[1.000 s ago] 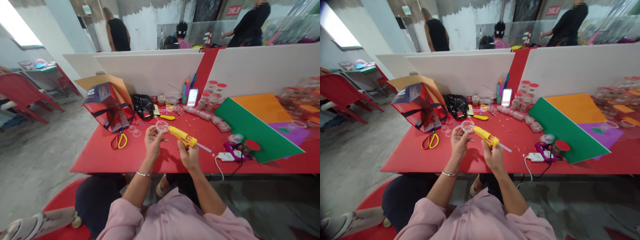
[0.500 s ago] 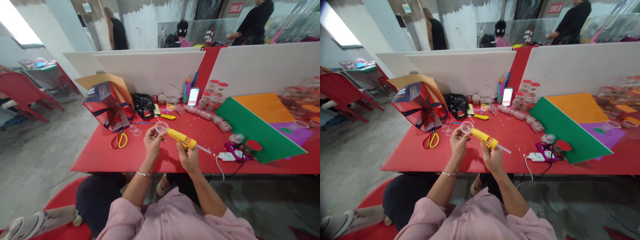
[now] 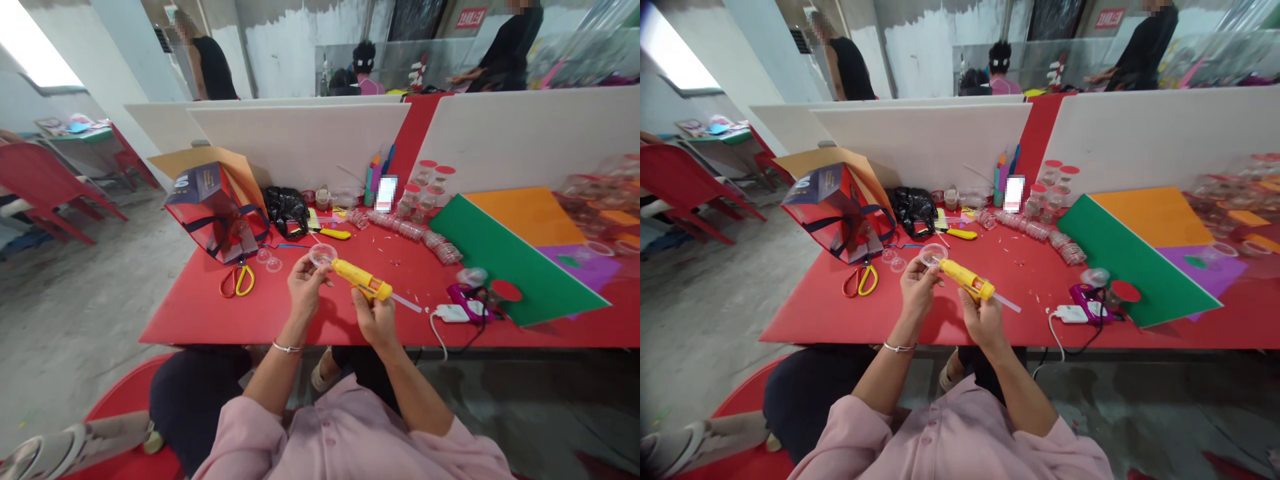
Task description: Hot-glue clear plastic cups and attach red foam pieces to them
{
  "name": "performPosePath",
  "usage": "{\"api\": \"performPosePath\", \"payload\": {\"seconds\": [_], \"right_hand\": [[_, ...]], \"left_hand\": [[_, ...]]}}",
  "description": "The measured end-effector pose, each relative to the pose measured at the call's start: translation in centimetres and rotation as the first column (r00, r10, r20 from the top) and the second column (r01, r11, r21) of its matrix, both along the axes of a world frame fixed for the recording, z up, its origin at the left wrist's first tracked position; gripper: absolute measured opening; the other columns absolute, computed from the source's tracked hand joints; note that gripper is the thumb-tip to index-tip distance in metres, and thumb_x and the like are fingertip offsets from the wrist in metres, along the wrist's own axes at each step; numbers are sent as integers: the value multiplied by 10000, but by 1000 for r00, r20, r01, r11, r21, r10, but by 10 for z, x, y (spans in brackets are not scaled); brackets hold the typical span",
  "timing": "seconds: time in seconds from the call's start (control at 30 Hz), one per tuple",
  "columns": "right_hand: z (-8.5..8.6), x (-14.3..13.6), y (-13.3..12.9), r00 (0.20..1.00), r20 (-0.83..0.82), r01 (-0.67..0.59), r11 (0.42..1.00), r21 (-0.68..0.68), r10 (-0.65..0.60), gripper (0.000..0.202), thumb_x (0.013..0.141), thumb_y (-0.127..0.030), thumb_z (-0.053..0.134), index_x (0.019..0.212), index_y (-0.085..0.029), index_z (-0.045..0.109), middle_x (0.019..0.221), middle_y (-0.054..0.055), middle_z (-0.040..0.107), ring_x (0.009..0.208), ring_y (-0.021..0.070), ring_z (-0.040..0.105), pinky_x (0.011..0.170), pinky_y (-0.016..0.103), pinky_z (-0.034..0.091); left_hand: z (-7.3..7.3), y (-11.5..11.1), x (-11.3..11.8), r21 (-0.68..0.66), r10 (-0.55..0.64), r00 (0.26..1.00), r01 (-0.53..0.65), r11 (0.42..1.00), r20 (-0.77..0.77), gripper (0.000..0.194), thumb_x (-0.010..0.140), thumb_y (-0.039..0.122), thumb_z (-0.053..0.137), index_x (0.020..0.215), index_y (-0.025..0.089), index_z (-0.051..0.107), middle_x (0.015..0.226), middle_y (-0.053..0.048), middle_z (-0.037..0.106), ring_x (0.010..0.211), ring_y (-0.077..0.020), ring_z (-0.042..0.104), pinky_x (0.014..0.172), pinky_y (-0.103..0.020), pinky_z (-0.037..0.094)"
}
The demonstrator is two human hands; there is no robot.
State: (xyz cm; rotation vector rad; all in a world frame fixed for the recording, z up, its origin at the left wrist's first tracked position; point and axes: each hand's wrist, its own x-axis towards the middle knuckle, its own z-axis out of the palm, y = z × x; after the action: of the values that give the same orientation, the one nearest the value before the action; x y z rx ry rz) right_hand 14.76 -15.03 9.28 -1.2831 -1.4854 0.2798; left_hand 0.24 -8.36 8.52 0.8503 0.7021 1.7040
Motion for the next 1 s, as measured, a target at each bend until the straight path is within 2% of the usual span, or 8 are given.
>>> {"api": "performPosePath", "payload": {"seconds": [0.17,0.3,0.5,0.67,0.83,1.0], "right_hand": [[1,2,2,999,-36,28,1000,-14,-29,358,969,-465,563,731,-201,606,534,-4,542,477,147,497,507,275,412],[3,4,6,997,-70,29,999,-24,-31,391,968,-488,564,695,-208,582,531,0,560,490,155,527,513,278,420],[2,1,6,994,-75,72,997,-35,-74,398,966,-500,565,697,-207,563,543,-4,559,500,152,524,513,276,413],[0,0,6,996,-47,80,996,-31,-81,379,967,-487,567,710,-208,563,526,-15,522,514,151,516,528,272,414],[3,-7,1,999,-28,43,999,-17,-44,351,973,-480,552,778,-196,619,541,-5,540,522,160,530,539,277,436],[5,-7,1,999,-21,32,999,-15,-33,337,969,-475,556,798,-195,637,557,6,555,542,174,553,538,282,440]], "left_hand": [[5,-5,-2,-14,-78,997,78,997,1,462,713,368,889,1082,176,690,948,-64,722,774,-171,730,498,-195,552],[10,-8,-3,-35,-134,991,133,991,-20,459,742,423,860,1087,170,693,1024,-90,718,933,-228,741,540,-218,593],[15,-6,0,-24,-82,996,83,996,16,602,712,400,886,1204,219,591,1088,-80,697,882,-225,756,517,-215,597],[13,-4,2,-5,-36,999,36,999,3,555,670,342,915,1111,203,607,1150,-85,689,908,-233,757,529,-244,622],[5,1,3,12,46,999,-46,999,-27,488,674,324,915,1048,171,642,945,-52,728,769,-183,736,508,-243,605],[2,2,2,23,65,998,-64,998,-22,469,657,317,923,1017,157,670,897,-49,741,723,-154,706,516,-238,598]]}}
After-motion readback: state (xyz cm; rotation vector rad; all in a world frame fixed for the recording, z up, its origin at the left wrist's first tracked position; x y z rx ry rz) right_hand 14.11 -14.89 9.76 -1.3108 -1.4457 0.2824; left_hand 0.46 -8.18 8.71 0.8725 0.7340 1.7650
